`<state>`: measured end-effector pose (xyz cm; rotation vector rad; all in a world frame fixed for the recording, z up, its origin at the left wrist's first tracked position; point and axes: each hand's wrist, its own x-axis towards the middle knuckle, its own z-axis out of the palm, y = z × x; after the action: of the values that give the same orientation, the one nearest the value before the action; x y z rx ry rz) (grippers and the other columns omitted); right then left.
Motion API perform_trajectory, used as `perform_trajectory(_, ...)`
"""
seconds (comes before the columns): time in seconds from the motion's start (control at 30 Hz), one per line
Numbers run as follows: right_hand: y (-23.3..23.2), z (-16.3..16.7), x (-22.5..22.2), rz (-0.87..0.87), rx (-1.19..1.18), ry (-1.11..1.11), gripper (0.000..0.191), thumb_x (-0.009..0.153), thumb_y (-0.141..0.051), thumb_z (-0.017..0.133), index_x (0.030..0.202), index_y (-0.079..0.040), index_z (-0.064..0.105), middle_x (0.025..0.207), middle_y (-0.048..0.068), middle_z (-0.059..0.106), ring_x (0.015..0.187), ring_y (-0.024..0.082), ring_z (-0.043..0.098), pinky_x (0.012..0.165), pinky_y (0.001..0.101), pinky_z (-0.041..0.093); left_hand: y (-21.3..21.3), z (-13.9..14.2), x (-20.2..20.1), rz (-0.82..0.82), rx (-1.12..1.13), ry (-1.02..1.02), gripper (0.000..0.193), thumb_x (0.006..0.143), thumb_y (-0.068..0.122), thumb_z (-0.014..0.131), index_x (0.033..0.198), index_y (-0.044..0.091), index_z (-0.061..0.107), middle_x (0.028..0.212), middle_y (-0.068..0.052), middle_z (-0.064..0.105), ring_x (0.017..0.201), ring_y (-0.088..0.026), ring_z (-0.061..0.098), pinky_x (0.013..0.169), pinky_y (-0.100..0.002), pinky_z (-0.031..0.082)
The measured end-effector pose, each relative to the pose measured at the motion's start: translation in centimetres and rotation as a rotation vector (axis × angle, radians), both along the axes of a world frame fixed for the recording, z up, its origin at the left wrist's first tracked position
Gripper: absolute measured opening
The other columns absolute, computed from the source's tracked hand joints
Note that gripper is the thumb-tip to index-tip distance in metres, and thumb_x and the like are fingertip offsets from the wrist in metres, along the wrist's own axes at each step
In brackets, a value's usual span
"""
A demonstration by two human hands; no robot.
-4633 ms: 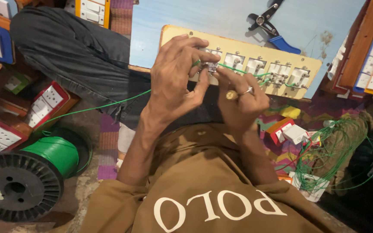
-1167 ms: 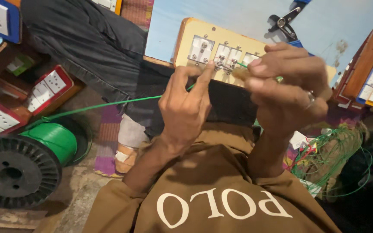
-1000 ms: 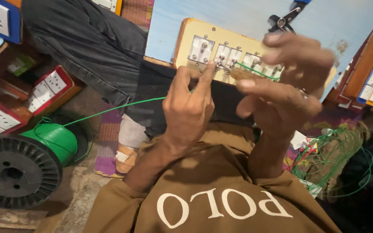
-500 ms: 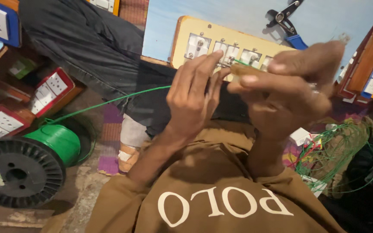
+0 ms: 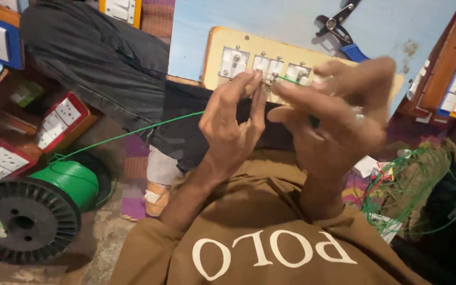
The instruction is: The person sits on the floor and wires a multi-gang switchboard by hand. They strip green wires with pliers, insert them into terminal screws, and tighten them with a screwdriver. The person works on two different switchboard units, one beige and one purple, before placing the finished unit aside.
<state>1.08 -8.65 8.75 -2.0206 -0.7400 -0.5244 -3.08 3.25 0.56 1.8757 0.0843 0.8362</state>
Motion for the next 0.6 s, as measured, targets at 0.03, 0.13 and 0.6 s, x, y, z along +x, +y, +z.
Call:
perform_trajectory(0.03,0.1,0.0,0.0,-0.012,-0.004,0.000,0.035,0.085,-0.023,0.092,0.115,-0.017,0.077,0.096,0.001,0.055,0.096,0.015,0.057,0.084,0.0310,0.056,0.0,-0.1,0.1,0.003,0.028,-0.005,0.044,0.097,-0.009,0.080,0.131,0.003,0.055,0.116,-0.011,0.071,0.098,-0.020,0.075,0.084,-0.028,0.061)
perform_trajectory(0.13,0.1,0.0,0.0,-0.022,0.023,0.001,0.037,0.077,-0.027,0.093,0.109,-0.016,0.078,0.091,-0.001,0.051,0.091,0.013,0.054,0.077,0.0293,0.056,0.0,0.0,0.2,0.005,0.002,-0.005,0.043,0.100,-0.005,0.080,0.134,0.003,0.055,0.119,-0.008,0.072,0.111,-0.020,0.073,0.089,-0.027,0.062)
perform_trajectory(0.6,1.2,1.1,0.0,0.107,0.062,0.171,0.022,0.091,-0.003,0.074,0.112,-0.010,0.072,0.108,0.011,0.059,0.102,0.023,0.063,0.091,0.0323,0.059,3.0,3.4,-0.2,-0.049,0.277,-0.031,0.019,0.100,0.022,0.082,0.112,0.010,0.071,0.111,0.000,0.075,0.119,-0.019,0.070,0.114,-0.042,0.027)
